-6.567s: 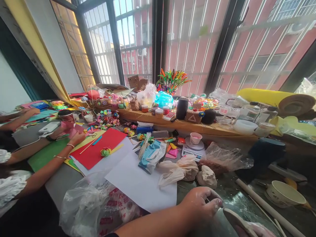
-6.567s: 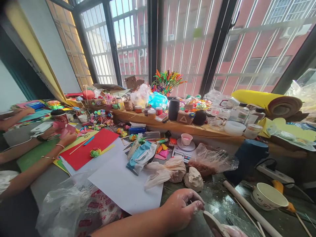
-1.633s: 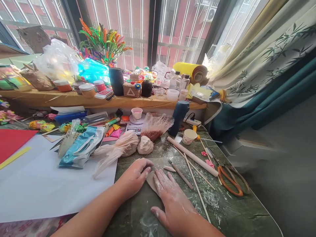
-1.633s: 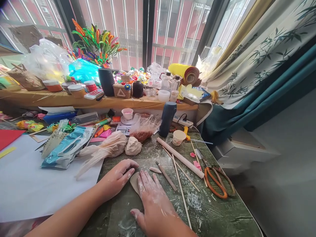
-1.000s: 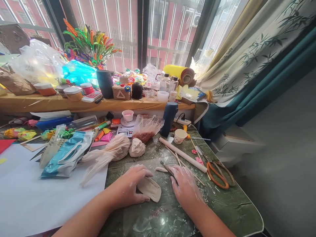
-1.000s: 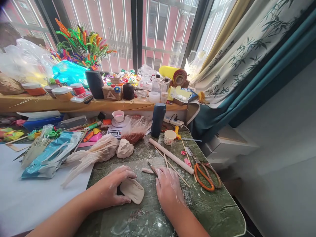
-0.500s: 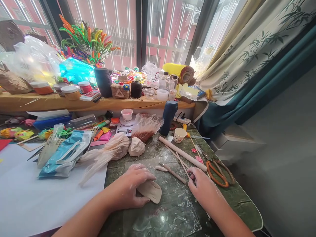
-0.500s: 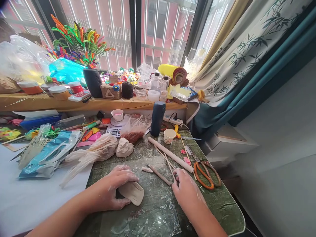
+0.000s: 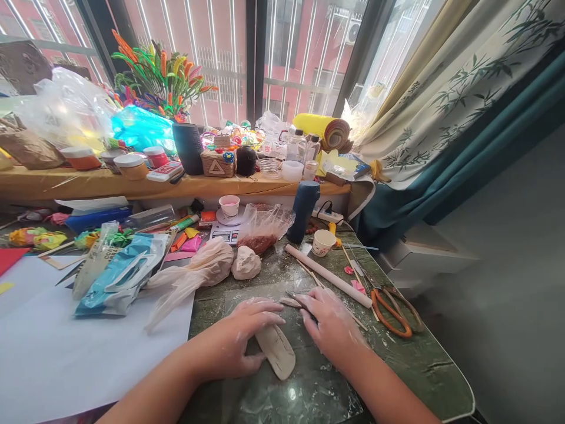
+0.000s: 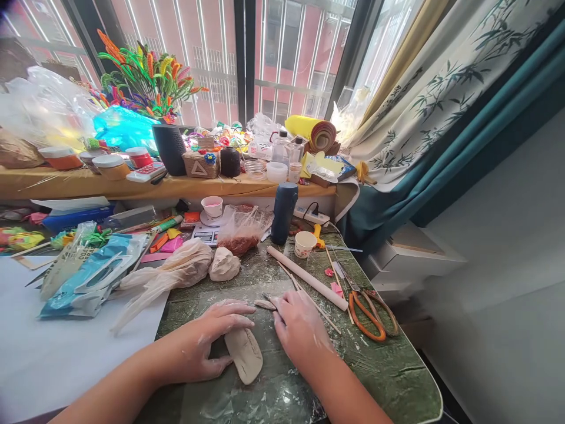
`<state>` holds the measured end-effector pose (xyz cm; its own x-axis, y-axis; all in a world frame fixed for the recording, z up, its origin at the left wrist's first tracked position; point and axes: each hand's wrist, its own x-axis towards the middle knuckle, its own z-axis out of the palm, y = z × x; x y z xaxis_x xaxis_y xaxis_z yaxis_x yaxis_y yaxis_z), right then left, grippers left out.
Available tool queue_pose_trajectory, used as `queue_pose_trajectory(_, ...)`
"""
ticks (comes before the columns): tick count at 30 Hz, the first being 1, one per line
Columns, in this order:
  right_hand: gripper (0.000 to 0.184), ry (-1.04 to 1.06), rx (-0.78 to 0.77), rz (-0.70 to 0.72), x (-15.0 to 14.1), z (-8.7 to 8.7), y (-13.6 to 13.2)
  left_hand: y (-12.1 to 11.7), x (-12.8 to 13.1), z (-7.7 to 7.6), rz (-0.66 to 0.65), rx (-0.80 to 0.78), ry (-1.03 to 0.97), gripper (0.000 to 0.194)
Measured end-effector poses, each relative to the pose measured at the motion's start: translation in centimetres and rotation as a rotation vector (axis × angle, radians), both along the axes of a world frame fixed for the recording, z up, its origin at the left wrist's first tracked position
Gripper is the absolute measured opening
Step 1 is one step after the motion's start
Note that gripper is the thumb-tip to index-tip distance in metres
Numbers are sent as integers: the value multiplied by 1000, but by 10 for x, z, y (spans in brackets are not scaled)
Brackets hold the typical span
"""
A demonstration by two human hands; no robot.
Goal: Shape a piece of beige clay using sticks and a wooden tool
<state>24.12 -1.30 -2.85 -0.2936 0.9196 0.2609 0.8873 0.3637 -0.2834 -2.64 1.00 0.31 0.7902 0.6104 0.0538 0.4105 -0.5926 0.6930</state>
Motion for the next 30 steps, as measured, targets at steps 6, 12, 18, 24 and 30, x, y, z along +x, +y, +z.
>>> queue_pose_trajectory(6,21,26,34,29,-24,-9,17,2,-6,-7,91,-24,69,86)
queue_pose_trajectory(12,22,597,-34,49,-19,-10,8,3,-4,-9,54,-21,64,69)
queue_pose_trajectory(18,30,1455,-408,-169,-26,-2,13,5,-6,-17,108,-10,-27,67)
queue_pose_trajectory(24,35,1694,-581,-214,-30,6,18,5,-3,-12,133,-27,14,69)
queue_pose_trajectory(30,37,1642,-633,-191,-30,5,18,3,-1,-4,127,-17,19,65)
